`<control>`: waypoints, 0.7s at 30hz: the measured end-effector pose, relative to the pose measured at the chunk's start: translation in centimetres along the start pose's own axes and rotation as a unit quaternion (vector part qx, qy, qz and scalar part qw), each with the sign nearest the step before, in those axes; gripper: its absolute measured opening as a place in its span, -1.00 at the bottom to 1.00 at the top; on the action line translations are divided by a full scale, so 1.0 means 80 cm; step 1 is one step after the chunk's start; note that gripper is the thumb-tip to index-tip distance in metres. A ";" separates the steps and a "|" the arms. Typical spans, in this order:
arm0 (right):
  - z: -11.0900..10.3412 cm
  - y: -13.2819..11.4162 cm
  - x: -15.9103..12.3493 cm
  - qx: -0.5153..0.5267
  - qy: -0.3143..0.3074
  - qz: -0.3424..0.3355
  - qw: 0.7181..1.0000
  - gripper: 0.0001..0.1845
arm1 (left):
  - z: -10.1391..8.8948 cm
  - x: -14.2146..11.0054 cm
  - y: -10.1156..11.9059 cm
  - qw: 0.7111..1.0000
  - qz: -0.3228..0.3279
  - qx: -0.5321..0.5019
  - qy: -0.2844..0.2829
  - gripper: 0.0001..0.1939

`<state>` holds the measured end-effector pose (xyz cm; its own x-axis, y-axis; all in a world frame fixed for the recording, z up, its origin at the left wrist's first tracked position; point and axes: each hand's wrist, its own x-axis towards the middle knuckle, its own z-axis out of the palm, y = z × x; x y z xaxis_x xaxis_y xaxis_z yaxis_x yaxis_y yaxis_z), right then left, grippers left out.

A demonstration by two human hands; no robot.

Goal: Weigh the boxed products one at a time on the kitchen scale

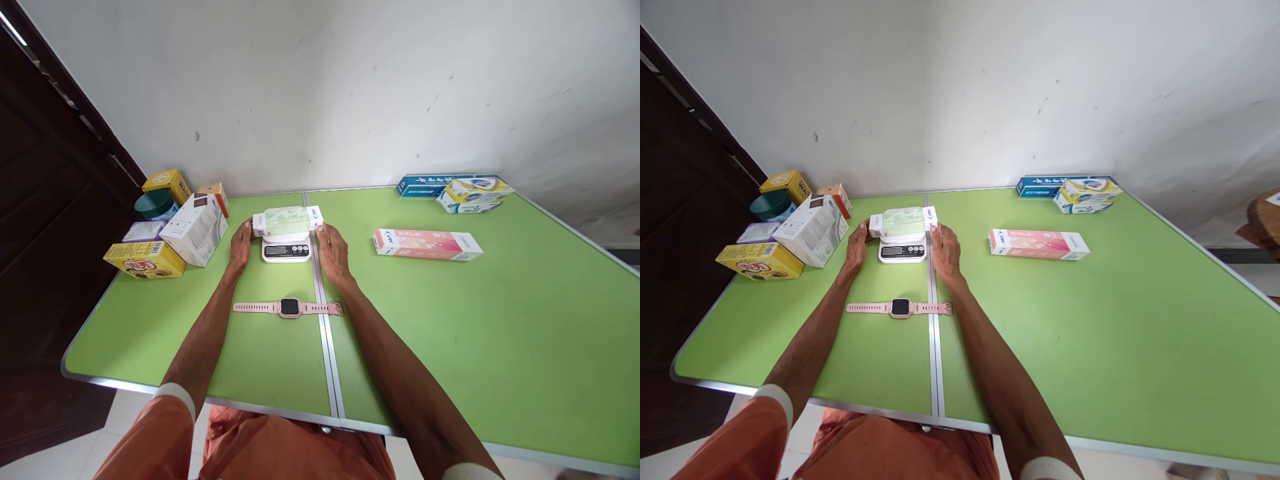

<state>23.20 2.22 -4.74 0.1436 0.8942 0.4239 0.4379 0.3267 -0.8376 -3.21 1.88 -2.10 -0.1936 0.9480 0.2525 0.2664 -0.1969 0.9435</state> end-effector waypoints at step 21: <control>-0.006 -0.002 0.000 0.007 -0.025 0.006 1.000 -0.02 | 0.000 0.001 -0.001 1.000 -0.006 0.017 0.010 -0.04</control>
<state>23.51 1.99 -4.44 0.1046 0.9124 0.3957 0.4243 0.3189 -0.8475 -3.25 1.97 -2.19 -0.2164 0.9451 0.2450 0.2957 -0.1757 0.9390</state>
